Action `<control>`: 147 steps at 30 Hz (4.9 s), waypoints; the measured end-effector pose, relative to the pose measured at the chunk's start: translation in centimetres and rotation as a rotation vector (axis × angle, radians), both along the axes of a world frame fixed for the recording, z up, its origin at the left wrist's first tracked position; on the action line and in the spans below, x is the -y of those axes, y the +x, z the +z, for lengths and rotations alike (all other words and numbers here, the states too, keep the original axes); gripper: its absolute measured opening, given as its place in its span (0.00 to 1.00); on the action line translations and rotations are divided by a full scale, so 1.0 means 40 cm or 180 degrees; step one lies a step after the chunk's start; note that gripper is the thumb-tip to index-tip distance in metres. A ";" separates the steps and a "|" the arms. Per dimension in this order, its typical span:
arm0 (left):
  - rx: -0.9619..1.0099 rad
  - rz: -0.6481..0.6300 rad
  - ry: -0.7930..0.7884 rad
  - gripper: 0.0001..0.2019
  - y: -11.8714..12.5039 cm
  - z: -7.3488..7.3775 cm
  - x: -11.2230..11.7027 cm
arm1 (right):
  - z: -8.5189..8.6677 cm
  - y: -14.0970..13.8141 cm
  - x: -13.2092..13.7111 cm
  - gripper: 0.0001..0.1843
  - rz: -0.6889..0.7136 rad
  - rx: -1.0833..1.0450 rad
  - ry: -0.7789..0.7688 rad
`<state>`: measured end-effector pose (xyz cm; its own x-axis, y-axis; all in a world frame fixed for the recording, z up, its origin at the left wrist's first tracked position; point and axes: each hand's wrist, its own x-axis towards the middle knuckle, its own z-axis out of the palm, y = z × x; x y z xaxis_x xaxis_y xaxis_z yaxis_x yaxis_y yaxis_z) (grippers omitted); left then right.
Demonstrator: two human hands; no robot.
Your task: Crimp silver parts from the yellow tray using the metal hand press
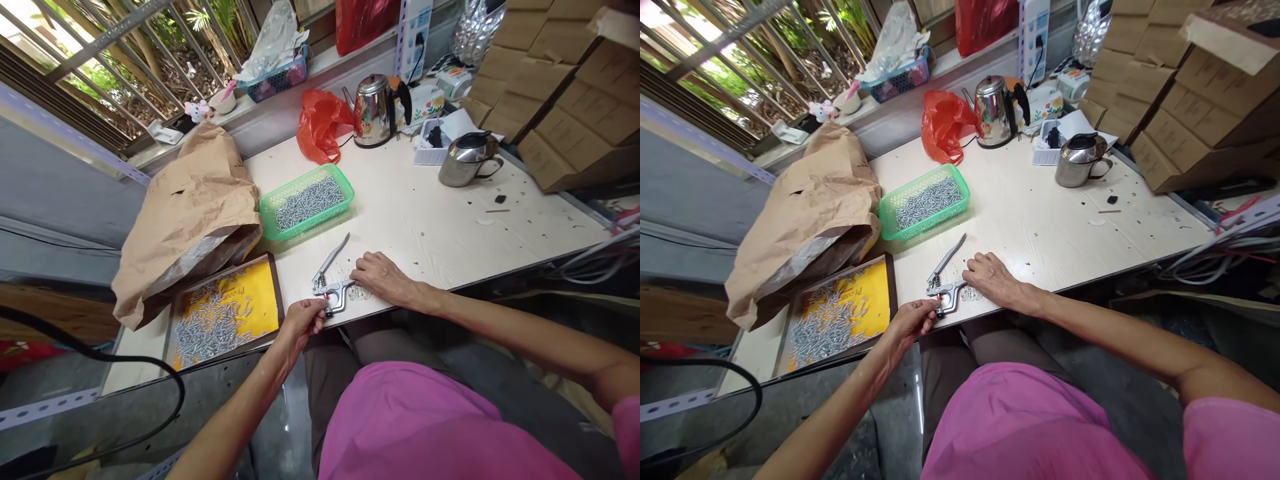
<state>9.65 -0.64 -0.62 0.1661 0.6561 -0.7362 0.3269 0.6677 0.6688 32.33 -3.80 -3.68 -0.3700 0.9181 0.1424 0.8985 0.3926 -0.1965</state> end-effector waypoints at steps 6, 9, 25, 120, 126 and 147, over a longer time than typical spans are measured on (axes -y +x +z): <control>-0.0013 0.0104 -0.0003 0.13 0.004 -0.002 0.016 | 0.023 -0.003 -0.001 0.11 -0.0087 -0.0053 -0.0254; -0.0076 -0.0122 -0.0060 0.12 0.004 0.005 0.017 | 0.053 0.000 -0.005 0.09 -0.0047 -0.0040 -0.0532; -0.0261 -0.0233 -0.0081 0.12 0.006 0.004 0.025 | 0.061 0.061 -0.161 0.60 0.0831 0.0219 -0.0851; -0.0617 -0.0664 0.1012 0.16 0.000 0.018 -0.029 | 0.045 -0.023 0.018 0.11 0.0149 0.0202 -0.0682; -0.0964 -0.0892 0.1021 0.18 -0.017 0.010 -0.039 | 0.067 -0.024 0.027 0.12 0.0124 0.0110 -0.0740; -0.0732 -0.1067 0.0300 0.20 -0.012 0.022 -0.031 | 0.072 0.044 -0.124 0.46 0.0610 0.0090 -0.0707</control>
